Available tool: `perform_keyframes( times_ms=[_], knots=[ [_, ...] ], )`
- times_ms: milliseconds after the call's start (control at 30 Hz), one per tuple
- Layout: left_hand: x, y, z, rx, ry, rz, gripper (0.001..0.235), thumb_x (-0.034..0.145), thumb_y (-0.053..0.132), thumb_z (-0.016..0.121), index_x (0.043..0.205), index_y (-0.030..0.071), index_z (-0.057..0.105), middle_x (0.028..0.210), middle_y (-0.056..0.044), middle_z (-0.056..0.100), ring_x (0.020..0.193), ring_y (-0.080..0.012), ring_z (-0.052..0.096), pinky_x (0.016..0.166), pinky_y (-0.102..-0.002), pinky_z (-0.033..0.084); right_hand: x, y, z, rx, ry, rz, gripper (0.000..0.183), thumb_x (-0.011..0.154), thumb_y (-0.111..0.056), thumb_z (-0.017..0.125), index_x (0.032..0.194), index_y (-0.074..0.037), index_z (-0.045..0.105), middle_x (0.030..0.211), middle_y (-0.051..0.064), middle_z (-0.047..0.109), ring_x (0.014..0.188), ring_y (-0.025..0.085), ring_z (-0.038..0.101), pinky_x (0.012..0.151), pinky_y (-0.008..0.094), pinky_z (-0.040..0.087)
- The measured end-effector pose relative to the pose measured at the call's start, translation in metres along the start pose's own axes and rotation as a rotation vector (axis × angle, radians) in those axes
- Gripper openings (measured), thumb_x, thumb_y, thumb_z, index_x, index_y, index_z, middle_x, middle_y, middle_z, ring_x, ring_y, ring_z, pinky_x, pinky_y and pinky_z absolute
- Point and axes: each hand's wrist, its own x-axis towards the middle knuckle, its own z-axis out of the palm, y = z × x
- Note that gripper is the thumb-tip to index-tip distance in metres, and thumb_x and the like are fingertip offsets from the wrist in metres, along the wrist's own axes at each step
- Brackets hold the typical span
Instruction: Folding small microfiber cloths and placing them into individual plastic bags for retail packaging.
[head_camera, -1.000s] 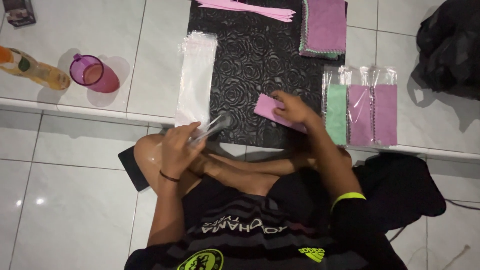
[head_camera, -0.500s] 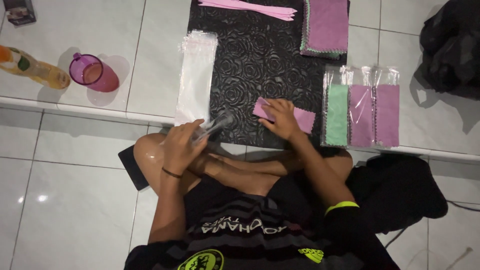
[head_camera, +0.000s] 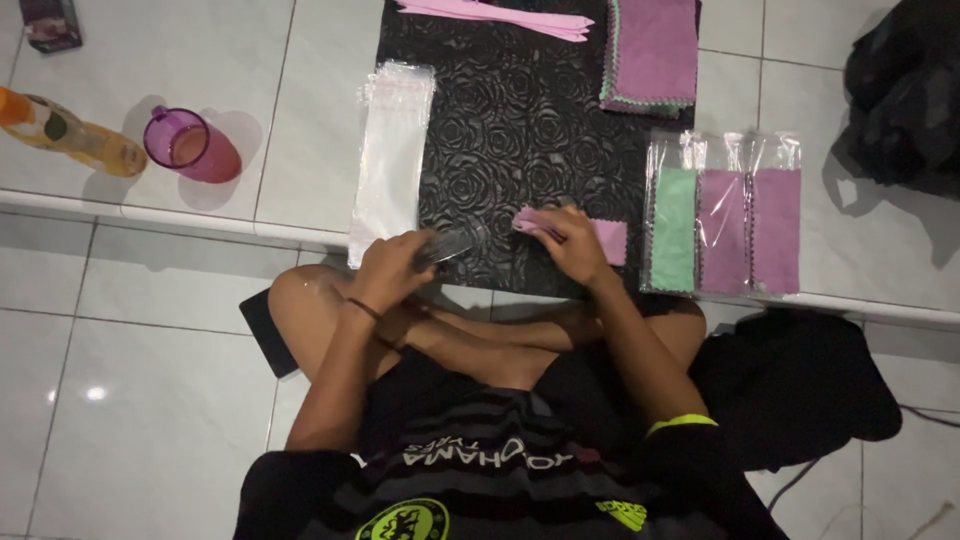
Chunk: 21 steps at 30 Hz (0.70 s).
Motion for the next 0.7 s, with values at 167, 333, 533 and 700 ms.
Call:
perform_keyframes(
  times_ms=[167,333,533,700],
  knots=[
    [0.009,0.014,0.004,-0.001,-0.083,-0.005,0.058,0.082,0.024,0.079,0.136,0.013,0.061,0.114,-0.014,0.075,0.105,-0.0359,0.072,0.088,-0.048,0.053,-0.008,0.011,-0.006,0.123,0.026,0.023,0.035,0.086,-0.011,0.082,0.121,-0.013,0.075,0.101,0.013,0.077,0.096,0.035,0.07,0.089,0.045,0.05],
    [0.018,0.019,0.022,-0.032,-0.085,0.04,0.062,0.081,0.026,0.079,0.139,0.018,0.058,0.116,-0.012,0.074,0.107,-0.0348,0.071,0.09,-0.048,0.054,-0.001,-0.004,-0.019,0.206,-0.046,-0.049,0.021,0.088,-0.008,0.079,0.108,-0.014,0.08,0.105,0.007,0.078,0.096,0.032,0.069,0.088,0.043,0.048],
    [0.026,0.024,0.035,-0.045,-0.083,0.087,0.063,0.08,0.025,0.08,0.138,0.018,0.058,0.114,-0.015,0.075,0.106,-0.0365,0.072,0.09,-0.048,0.053,-0.002,-0.005,-0.019,0.119,-0.058,-0.152,0.018,0.086,-0.008,0.081,0.104,-0.012,0.08,0.103,0.007,0.078,0.093,0.03,0.068,0.084,0.04,0.048],
    [0.03,0.033,0.037,-0.049,-0.122,0.096,0.063,0.079,0.026,0.079,0.139,0.019,0.058,0.114,-0.016,0.075,0.105,-0.0377,0.072,0.09,-0.051,0.054,-0.004,-0.014,-0.023,0.129,-0.112,-0.141,0.018,0.089,-0.009,0.078,0.107,-0.012,0.08,0.101,0.009,0.078,0.092,0.033,0.066,0.083,0.041,0.045]
  ],
)
